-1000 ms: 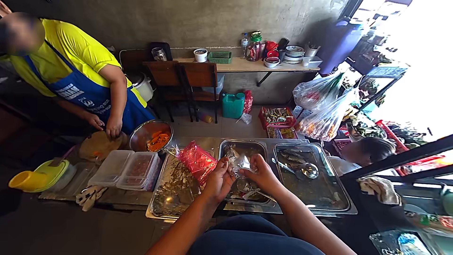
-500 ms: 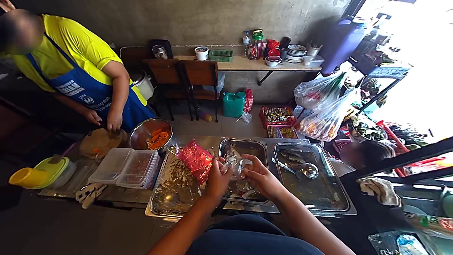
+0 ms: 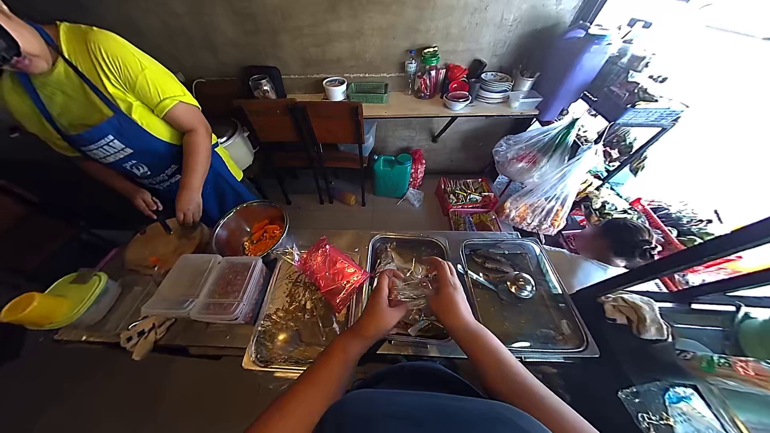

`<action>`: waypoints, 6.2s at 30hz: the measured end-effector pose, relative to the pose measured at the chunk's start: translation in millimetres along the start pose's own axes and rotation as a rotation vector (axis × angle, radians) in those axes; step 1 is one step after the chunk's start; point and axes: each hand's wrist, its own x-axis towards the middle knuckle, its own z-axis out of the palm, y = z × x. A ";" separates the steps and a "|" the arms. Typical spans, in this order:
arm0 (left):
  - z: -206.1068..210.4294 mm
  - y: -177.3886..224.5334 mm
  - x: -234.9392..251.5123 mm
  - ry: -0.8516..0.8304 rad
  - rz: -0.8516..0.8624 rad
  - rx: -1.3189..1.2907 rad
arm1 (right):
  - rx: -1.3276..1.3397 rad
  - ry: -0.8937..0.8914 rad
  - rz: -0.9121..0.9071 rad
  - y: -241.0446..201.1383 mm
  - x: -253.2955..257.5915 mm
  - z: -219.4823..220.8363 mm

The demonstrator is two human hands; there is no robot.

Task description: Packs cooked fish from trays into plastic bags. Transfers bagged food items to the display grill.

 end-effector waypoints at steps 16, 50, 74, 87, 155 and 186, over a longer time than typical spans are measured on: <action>-6.0 2.2 -4.3 0.115 0.096 0.853 | -0.360 0.011 0.100 -6.5 1.1 4.0; -112.8 -28.5 -16.9 0.406 0.241 0.747 | -0.787 -0.317 0.249 63.6 29.2 -44.4; -105.6 -28.3 -30.4 0.318 0.192 0.720 | -0.832 -0.446 0.326 101.6 85.8 -59.0; -98.8 -19.4 -30.4 0.276 0.211 0.732 | -0.782 -0.704 0.263 119.0 100.6 -75.0; -99.8 -24.9 -31.2 0.179 0.214 0.772 | -0.612 -0.571 0.012 111.4 54.5 -0.9; -58.2 -27.7 29.1 0.155 -0.051 0.693 | -0.353 -0.182 0.203 75.7 -24.1 -70.4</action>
